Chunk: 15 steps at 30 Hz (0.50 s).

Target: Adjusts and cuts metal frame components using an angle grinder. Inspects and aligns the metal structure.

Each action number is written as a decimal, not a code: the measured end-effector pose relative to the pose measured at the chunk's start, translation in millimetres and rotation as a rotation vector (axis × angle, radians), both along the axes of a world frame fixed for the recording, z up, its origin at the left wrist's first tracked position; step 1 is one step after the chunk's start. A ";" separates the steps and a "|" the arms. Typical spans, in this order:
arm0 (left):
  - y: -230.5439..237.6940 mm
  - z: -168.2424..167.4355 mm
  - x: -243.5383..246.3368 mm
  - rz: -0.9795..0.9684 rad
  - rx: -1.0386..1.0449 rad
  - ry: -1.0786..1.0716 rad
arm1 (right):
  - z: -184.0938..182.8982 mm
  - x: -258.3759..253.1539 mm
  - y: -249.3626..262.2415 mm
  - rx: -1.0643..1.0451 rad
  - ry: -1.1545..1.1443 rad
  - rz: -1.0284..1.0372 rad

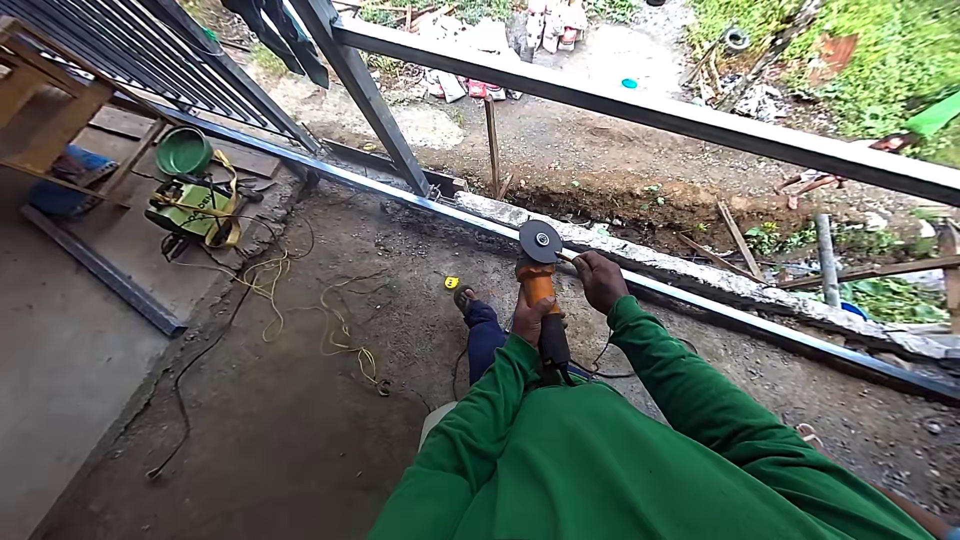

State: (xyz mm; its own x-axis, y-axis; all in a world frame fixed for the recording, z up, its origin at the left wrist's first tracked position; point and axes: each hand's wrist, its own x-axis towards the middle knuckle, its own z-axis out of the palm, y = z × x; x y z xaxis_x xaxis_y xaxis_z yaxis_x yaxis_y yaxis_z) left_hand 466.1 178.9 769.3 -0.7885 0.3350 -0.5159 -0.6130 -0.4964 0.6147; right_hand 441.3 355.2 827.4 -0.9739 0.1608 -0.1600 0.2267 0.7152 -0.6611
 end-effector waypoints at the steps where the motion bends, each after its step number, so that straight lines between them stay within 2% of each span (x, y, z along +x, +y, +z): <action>1: -0.8 0.9 -1.8 0.001 0.005 -0.002 | -0.5 -2.3 -0.3 0.005 -0.006 0.005; 15: -41.6 -5.9 -38.9 0.025 0.032 0.012 | -1.2 -47.0 -41.9 -0.002 -0.087 0.040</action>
